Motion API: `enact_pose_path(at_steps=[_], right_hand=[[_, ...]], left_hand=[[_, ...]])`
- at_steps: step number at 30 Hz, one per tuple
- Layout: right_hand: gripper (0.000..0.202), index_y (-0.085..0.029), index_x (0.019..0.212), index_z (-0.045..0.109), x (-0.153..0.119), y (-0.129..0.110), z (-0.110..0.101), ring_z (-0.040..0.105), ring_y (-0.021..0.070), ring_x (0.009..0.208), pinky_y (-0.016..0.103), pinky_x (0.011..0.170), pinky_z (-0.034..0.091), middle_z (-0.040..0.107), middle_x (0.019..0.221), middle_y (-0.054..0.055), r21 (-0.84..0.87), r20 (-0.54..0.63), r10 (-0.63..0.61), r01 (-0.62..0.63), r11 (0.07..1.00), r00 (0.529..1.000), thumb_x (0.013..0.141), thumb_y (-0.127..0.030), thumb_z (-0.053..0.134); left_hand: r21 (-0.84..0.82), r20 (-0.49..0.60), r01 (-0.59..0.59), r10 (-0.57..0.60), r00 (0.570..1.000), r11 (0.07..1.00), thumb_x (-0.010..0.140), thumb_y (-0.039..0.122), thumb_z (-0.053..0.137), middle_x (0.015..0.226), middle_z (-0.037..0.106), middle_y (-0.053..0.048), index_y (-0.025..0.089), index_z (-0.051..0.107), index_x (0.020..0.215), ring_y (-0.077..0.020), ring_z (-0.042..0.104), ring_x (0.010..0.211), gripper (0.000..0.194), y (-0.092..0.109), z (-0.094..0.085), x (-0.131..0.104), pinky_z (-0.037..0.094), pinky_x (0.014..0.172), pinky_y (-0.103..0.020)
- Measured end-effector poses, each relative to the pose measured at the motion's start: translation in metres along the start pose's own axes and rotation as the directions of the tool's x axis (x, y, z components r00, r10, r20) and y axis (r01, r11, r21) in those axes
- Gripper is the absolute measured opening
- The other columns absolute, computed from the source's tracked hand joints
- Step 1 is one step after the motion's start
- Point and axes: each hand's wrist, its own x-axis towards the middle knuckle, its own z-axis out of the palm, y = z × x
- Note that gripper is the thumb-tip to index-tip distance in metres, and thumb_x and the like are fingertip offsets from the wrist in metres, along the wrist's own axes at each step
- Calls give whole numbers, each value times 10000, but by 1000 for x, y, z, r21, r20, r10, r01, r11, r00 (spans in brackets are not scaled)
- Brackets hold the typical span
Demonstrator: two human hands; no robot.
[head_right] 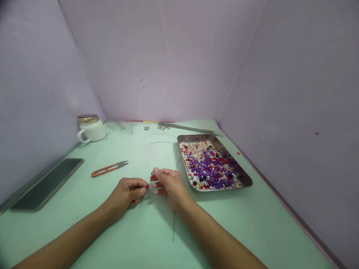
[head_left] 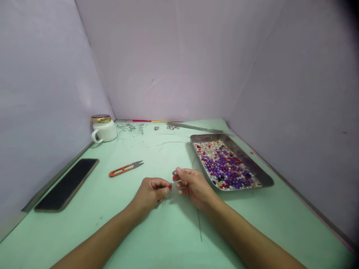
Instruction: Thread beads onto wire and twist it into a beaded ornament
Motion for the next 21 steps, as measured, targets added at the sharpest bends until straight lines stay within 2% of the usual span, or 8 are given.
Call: enact_pose_path(at_steps=[4,8,12,15,18,21], right_hand=[[150,-97,598,581,2,3,-1,486,51,419,143,390,447,568,538,12,55,-24,3,-1,999,1000,667,-210,650],[124,-92,598,585,2,3,-2,466,38,396,131,387,445,553,508,2,131,-62,40,-32,991,997,714,-137,584],[175,-94,675,610,2,2,-1,517,59,452,161,423,466,592,599,28,112,18,52,-54,992,998,756,-242,560],[231,-107,767,623,2,4,-1,534,70,494,179,433,458,623,719,54,-1,65,43,-43,999,997,747,-329,561],[207,-122,779,623,2,10,1,533,79,529,176,438,435,620,727,44,-201,82,-39,55,978,996,670,-297,630],[220,-133,794,615,1,14,2,514,83,483,185,391,401,610,730,31,-382,119,-122,159,911,985,626,-272,647]], left_hand=[[16,25,-1,1,1000,1000,651,211,574,385,386,66,116,573,640,-42,284,368,96,2,1,-1,202,383,-194],[4,51,-7,6,999,1000,651,209,583,383,388,63,116,574,630,-39,279,362,96,-1,1,1,189,375,-190],[-89,26,27,-25,999,996,669,223,596,392,421,56,120,575,660,-38,313,361,106,-4,0,3,204,366,-175],[-225,1,48,-49,999,973,683,222,600,406,457,48,122,566,677,-35,344,360,105,-4,-1,4,227,361,-161],[-322,6,58,-59,998,945,659,187,622,464,526,19,111,571,691,-46,420,393,97,-2,-3,5,291,379,-156],[-334,26,77,-73,997,939,639,152,629,496,566,-9,96,587,698,-66,480,432,92,-1,-4,6,359,417,-169]])
